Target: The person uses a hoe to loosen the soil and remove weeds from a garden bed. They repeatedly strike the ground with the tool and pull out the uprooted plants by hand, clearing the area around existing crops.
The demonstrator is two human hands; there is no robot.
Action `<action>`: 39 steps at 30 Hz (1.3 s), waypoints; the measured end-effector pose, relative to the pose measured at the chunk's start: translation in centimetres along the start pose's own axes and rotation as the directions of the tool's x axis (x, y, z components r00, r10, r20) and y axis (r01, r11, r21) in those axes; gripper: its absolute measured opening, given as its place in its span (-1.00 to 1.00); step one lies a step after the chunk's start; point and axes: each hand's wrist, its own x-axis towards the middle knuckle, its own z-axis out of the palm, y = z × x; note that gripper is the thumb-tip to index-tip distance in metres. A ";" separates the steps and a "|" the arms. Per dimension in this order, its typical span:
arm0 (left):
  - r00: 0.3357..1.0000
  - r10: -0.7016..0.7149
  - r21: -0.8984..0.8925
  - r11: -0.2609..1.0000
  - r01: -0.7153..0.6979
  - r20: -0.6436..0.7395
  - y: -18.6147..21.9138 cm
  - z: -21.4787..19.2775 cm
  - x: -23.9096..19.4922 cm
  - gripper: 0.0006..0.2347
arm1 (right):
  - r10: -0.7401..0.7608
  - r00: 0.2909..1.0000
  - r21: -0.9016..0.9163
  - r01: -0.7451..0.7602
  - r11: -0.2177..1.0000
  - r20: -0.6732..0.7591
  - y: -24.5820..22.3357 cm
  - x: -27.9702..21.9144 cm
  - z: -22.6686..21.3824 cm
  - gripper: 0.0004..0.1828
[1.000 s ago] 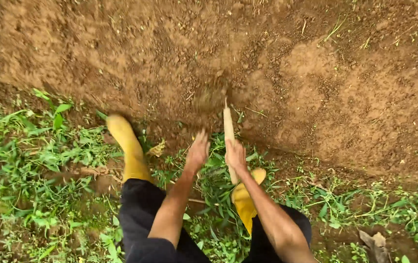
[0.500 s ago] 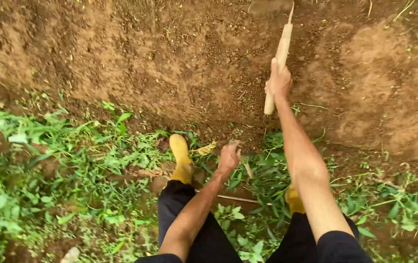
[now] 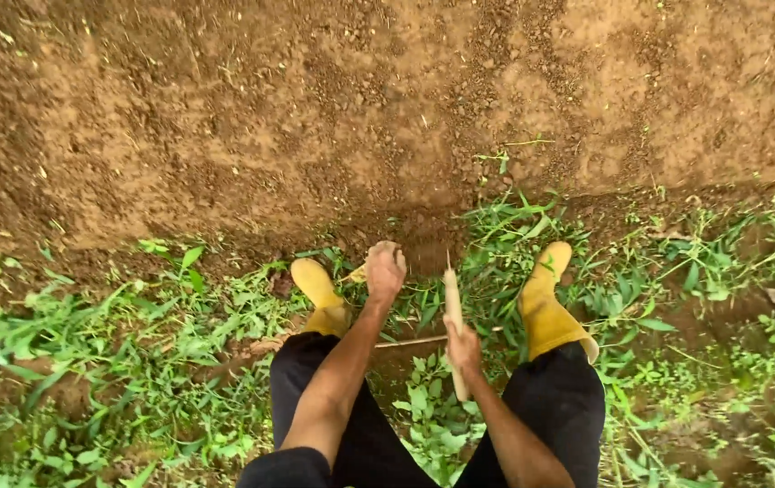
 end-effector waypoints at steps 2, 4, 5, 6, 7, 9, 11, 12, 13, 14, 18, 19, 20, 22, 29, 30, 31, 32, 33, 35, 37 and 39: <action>0.998 0.047 -0.018 0.999 -0.048 -0.032 0.1 0.5 1.2 -0.76 | -0.012 1.000 0.005 0.012 1.000 -0.027 -0.8 -1.6 -0.8 -0.44; 0.993 0.091 -0.040 0.995 -0.094 -0.074 -0.5 2.6 2.4 -0.72 | -0.034 0.998 0.004 0.034 0.999 -0.054 -3.2 -1.2 -2.1 -0.47; 0.987 0.155 0.139 0.977 -0.161 0.052 -1.2 4.3 3.1 -0.71 | -0.139 0.983 0.022 0.143 0.990 -0.122 -5.4 -0.2 -2.8 -0.51; 0.968 0.180 0.307 0.924 -0.227 0.174 -2.0 5.9 3.9 -0.68 | -0.251 0.951 0.026 0.259 0.965 -0.181 -7.8 1.1 -3.7 -0.54; 0.972 0.174 0.315 0.924 -0.216 0.155 -1.1 4.2 3.9 -0.68 | -0.268 0.948 0.027 0.276 0.961 -0.171 -10.6 4.5 -5.0 -0.54; 0.996 0.084 0.036 0.996 -0.085 0.015 1.3 1.2 3.9 -0.67 | -0.580 0.763 0.088 0.623 0.777 -0.284 -16.0 11.3 -7.6 -0.56; 0.997 0.056 0.013 0.998 -0.057 0.046 4.6 -1.7 6.1 -0.67 | -0.571 0.746 0.191 0.650 0.735 -0.342 -26.2 12.2 -10.3 -0.66; 0.994 0.022 -0.011 1.000 -0.021 0.103 6.1 -2.7 6.6 -0.66 | -0.536 0.747 0.287 0.654 0.700 -0.393 -30.6 12.5 -11.7 -0.75; 0.996 0.018 -0.011 1.000 -0.018 0.087 6.2 -1.8 8.5 -0.66 | -0.549 0.741 0.288 0.662 0.692 -0.387 -33.4 14.6 -12.6 -0.75; 0.992 0.116 -0.004 0.993 -0.117 -0.039 6.3 -0.6 10.0 -0.71 | -0.561 0.728 0.292 0.678 0.675 -0.395 -36.0 16.5 -13.5 -0.69; 0.494 0.463 0.356 0.885 -0.300 -0.736 5.3 5.8 19.4 -0.71 | -0.560 0.785 0.282 0.619 0.733 -0.264 -39.4 20.6 -15.0 -0.53; 0.501 0.453 0.346 0.891 -0.295 -0.737 6.7 3.2 19.8 -0.71 | -0.559 0.787 0.272 0.616 0.739 -0.261 -37.7 19.4 -14.6 -0.53; 0.690 0.395 0.263 0.919 -0.296 -0.607 8.2 0.6 20.1 -0.70 | -0.569 0.786 0.204 0.614 0.762 -0.242 -36.0 18.1 -14.4 -0.57; 0.838 0.327 0.168 0.945 -0.281 -0.437 9.4 -1.4 21.1 -0.68 | -0.576 0.785 0.125 0.611 0.782 -0.229 -31.9 15.1 -13.5 -0.60; 0.934 0.352 0.302 0.886 -0.352 0.058 10.1 0.5 12.1 -0.53 | -0.420 0.904 0.145 0.428 0.892 -0.080 -15.3 7.6 -8.3 -0.59; 0.940 0.335 0.213 0.916 -0.341 0.063 9.8 1.3 10.1 -0.54 | -0.326 0.944 0.170 0.329 0.929 -0.049 -13.3 6.7 -7.7 -0.58; 0.941 0.333 0.204 0.918 -0.339 0.062 9.6 2.1 8.8 -0.54 | -0.325 0.944 0.161 0.329 0.930 -0.051 -11.3 7.0 -7.3 -0.58; 0.944 0.326 0.171 0.929 -0.329 0.047 9.0 2.8 6.9 -0.54 | -0.267 0.964 0.153 0.266 0.952 -0.011 -8.7 6.9 -6.5 -0.55; 0.948 0.317 0.137 0.938 -0.319 0.031 8.4 3.5 4.9 -0.52 | -0.207 0.978 0.143 0.202 0.969 0.028 -6.1 6.7 -5.7 -0.52; 0.947 0.296 0.168 0.934 -0.314 0.123 7.0 5.6 0.4 -0.51 | -0.139 0.990 0.133 0.133 0.982 0.033 -1.6 4.1 -5.4 -0.50; 0.945 0.262 0.199 0.933 -0.300 0.197 5.4 8.0 -2.9 -0.50 | -0.084 0.996 0.113 0.078 0.990 0.044 0.5 2.4 -5.5 -0.48; 0.878 -0.104 0.041 0.995 0.096 0.467 3.4 10.3 -6.7 -0.30 | 0.071 0.996 0.134 -0.064 0.989 -0.047 1.4 -0.3 -5.8 -0.47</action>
